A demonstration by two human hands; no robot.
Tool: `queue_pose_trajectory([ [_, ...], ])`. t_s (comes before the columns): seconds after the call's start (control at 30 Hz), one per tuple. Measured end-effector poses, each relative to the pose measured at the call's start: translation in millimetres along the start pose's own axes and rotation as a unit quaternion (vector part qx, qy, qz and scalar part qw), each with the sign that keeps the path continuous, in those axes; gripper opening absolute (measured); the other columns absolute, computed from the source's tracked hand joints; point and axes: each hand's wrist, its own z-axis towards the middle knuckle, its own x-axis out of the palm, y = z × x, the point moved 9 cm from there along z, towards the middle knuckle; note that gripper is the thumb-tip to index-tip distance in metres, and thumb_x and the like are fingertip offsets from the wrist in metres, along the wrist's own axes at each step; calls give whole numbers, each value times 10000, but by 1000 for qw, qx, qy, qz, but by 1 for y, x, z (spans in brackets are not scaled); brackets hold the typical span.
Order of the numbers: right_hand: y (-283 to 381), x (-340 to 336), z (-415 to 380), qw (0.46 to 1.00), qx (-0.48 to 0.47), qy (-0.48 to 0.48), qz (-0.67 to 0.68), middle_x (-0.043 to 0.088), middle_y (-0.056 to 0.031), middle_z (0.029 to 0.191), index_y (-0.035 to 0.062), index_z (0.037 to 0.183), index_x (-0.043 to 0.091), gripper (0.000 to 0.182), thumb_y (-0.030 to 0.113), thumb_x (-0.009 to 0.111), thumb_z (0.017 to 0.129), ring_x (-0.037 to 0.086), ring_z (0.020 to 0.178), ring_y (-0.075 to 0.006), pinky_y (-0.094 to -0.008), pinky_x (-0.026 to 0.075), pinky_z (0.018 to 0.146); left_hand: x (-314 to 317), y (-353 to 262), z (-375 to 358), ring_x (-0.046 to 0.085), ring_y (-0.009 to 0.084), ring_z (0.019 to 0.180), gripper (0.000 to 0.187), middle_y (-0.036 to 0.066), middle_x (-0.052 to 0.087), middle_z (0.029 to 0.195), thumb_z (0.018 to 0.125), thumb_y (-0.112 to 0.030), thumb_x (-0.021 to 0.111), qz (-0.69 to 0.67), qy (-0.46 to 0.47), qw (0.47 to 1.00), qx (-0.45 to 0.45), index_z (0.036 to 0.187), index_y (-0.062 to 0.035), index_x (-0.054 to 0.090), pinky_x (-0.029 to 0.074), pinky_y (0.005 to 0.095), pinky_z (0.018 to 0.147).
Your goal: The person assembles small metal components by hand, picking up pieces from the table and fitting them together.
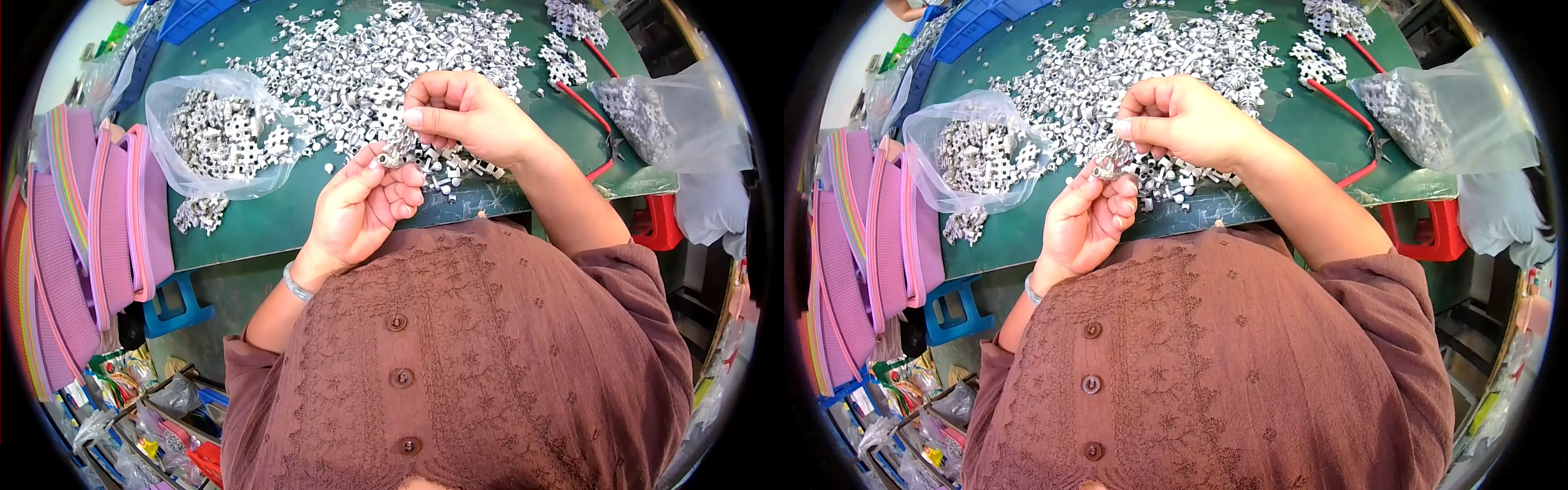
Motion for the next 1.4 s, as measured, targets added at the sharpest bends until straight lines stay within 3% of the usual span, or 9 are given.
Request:
queue_pose_trajectory([
  [0.43, 4, 1, -6, 1000, 25, 11, 12, 524, 36, 638, 52, 781, 552, 69, 118, 558, 800, 483, 559, -31, -164, 385, 496, -6, -5, -1, 597, 234, 788, 260, 166, 572, 922, 882, -106, 410, 122, -29, 992, 29, 1137, -56, 403, 489, 288, 656],
  [0.63, 16, -50, -2, 994, -1, -41, -96, 546, 17, 634, 30, 785, 558, 43, 50, 562, 747, 499, 555, -45, -187, 411, 516, 6, -9, 1, 585, 199, 771, 294, 141, 572, 904, 882, -105, 416, 241, -63, 968, 44, 1165, -41, 367, 473, 274, 666],
  [0.67, 36, -70, -1, 983, -55, -77, -158, 547, 18, 635, 32, 791, 561, 52, 54, 563, 744, 500, 561, -47, -187, 411, 520, 5, -10, 1, 584, 194, 766, 285, 136, 572, 902, 880, -103, 422, 249, -65, 965, 46, 1154, -37, 376, 472, 271, 665],
  [0.83, 68, -242, -7, 896, -74, -363, -246, 574, -23, 682, 31, 810, 580, 96, 56, 547, 724, 521, 588, -77, -211, 420, 530, -10, -20, -7, 577, 170, 745, 215, 106, 571, 889, 869, -84, 440, 266, -96, 957, 68, 1073, -16, 445, 466, 256, 653],
  [1.0, 58, -379, -34, 744, 18, -570, -347, 592, -72, 697, 1, 803, 597, 137, 61, 549, 689, 539, 589, -128, -248, 428, 534, -15, -25, -14, 575, 160, 738, 190, 96, 571, 873, 872, -72, 428, 276, -109, 950, 99, 1044, -4, 469, 465, 254, 643],
  [1.1, 47, -395, -52, 658, 103, -614, -423, 617, -106, 729, 23, 825, 625, 197, 137, 540, 688, 582, 629, -190, -295, 456, 578, -17, -28, -17, 574, 156, 737, 185, 95, 571, 870, 873, -71, 424, 279, -113, 948, 107, 1036, 0, 475, 464, 253, 642],
  [1.2, 37, -397, -62, 644, 162, -612, -430, 621, -141, 835, 41, 849, 637, 236, 156, 544, 665, 592, 779, -259, -332, 453, 693, -19, -32, -21, 573, 155, 736, 182, 94, 571, 869, 873, -68, 421, 278, -118, 947, 112, 1030, 3, 479, 463, 251, 641],
  [1.33, 62, -367, -51, 618, 39, -599, -508, 628, -140, 834, 61, 859, 634, 239, 184, 563, 667, 600, 806, -281, -346, 456, 723, -24, -36, -23, 571, 153, 735, 177, 90, 570, 865, 873, -67, 421, 275, -129, 946, 116, 1022, 1, 487, 460, 246, 636],
  [1.4, 76, -315, -26, 705, -30, -499, -503, 615, -86, 788, 41, 867, 613, 211, 167, 570, 702, 566, 725, -177, -291, 440, 674, -23, -38, -22, 568, 151, 733, 175, 86, 570, 859, 871, -71, 426, 277, -133, 944, 117, 1018, -2, 492, 457, 243, 633],
])
